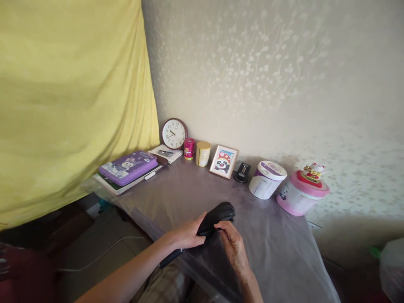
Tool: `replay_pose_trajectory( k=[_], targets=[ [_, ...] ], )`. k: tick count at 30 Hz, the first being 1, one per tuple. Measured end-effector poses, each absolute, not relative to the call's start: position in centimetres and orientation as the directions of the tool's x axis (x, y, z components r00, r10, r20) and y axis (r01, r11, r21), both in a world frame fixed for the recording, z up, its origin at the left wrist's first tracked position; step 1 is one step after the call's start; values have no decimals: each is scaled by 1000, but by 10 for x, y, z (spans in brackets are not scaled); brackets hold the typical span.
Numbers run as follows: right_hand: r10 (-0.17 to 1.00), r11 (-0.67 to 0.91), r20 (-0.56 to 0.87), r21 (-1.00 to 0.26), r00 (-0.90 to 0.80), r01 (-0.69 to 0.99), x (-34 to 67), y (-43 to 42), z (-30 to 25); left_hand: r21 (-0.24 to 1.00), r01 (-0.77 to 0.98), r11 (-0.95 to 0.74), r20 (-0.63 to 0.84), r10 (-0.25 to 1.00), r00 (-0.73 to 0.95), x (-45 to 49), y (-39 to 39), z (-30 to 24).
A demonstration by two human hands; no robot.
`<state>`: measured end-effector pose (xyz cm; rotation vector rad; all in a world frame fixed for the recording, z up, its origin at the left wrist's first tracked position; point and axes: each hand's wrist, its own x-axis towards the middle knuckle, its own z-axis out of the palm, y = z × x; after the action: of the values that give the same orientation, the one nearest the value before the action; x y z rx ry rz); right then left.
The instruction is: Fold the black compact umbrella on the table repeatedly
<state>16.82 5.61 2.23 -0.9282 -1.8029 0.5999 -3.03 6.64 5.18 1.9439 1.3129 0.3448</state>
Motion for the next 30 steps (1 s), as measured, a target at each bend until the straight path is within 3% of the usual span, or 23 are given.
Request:
replay_pose_trajectory(
  k=[5,8,19,25,30],
  targets=[
    [734,678,542,-619,-409,396,164,62,33,593,767,-244,-156,900,407,-25,59,47],
    [741,668,491,-610,-458,427,166,63,38,530,807,-260,-153,907,392,-24,56,47],
    [862,505,363,-673,-354,540,149,70,36,403,877,-263,-131,931,340,-14,43,49],
    [876,448,443,-598,-192,665,139,69,36,430,872,-232,-125,942,312,-14,41,48],
    [771,589,576,-483,-272,648,142,69,29,443,867,-230,-127,941,314,-14,42,53]
  ],
)
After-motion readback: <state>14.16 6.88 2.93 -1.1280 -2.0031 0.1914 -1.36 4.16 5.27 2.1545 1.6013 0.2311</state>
